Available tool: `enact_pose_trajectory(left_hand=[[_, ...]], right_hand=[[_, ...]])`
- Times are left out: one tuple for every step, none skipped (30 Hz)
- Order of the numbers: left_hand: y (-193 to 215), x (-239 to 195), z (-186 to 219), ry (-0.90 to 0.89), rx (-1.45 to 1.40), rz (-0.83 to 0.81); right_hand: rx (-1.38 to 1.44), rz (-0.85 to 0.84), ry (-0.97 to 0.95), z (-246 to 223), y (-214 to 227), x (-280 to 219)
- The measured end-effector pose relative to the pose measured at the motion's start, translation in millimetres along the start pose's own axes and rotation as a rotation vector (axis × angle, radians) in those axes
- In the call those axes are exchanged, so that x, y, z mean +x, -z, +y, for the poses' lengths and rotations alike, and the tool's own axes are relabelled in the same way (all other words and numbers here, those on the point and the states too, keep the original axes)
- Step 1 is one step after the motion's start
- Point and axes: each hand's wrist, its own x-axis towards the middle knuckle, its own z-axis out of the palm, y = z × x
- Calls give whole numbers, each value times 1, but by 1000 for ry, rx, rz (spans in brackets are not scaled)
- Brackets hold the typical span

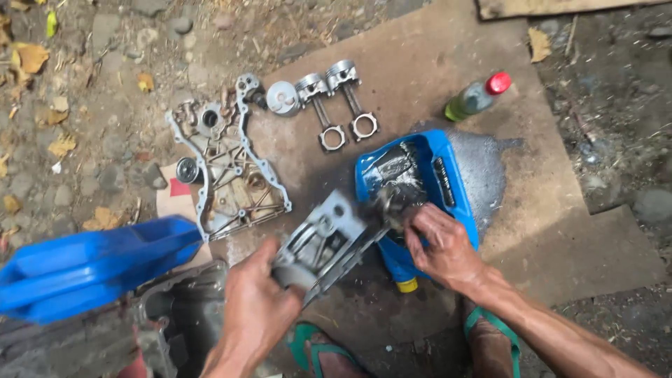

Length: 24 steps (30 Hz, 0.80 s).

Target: The person scrubs the inside of a disassembled engine casing with a brush and cleaning fluid. They then remove a circular metal component, scrub it, and place it on the ground. The person continues to scrub the interior of the engine casing and applies liquid from a bottle to the parts.

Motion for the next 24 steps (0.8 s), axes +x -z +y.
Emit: enact_pose_trajectory(left_hand=[[0,2,-12,-4,-4,-8],[-1,5,-25,-140,-27,32],[-2,5,-39,-266,-47,72],[-2,3,-47,-261,-49,62],[-2,2,-55,-230,-32,79],[-2,2,-62,-198,-15,97],[-3,0,-69,-200,-17,97],[-4,-1,-77,-143,-45,111],[-4,-2,-85,-87,-70,120],[-4,1,-84,-90,-67,115],[-4,-1,-85,-69,-44,134],[-3,-3,-87,-48,-20,152],[-5,-1,-85,-41,-18,151],[-5,0,-84,-100,1,145],[-6,3,-81,-166,19,142],[1,-1,-65,-165,20,143],[7,-1,-46,11,53,57],[12,-1,-28,188,86,-27],[13,-1,-20,184,85,-29],[13,0,-13,162,97,-33],[15,-1,-6,150,112,-34],[15,-5,-1,155,114,-33],[15,-4,4,137,99,-39],[15,-3,11,118,84,-44]], right_hand=[[-8,0,-6,21,-1,-9],[-101,-58,-103,42,-3,-19],[-187,-120,-203,61,-7,-31],[-188,-127,-212,68,-11,-32],[-181,-145,-209,76,-16,-30],[-174,-163,-207,84,-20,-28],[-177,-162,-206,80,-23,-27],[-191,-240,-204,77,-25,-27],[-204,-315,-206,74,-28,-28],[-205,-312,-211,72,-21,-28],[-259,-195,-202,68,-13,-31],[-313,-79,-191,63,-7,-33],[-308,-85,-192,71,0,-34],[-475,-107,-335,77,7,-34],[-644,-121,-475,85,14,-33],[-642,-121,-474,85,19,-32],[-446,-95,-635,88,26,-28],[-241,-69,-786,91,33,-24],[-243,-65,-788,99,40,-14],[-222,47,-713,107,48,-4],[-193,149,-638,115,53,6],[-188,145,-639,129,57,19],[-159,179,-637,143,63,33],[-130,213,-636,158,69,48]])
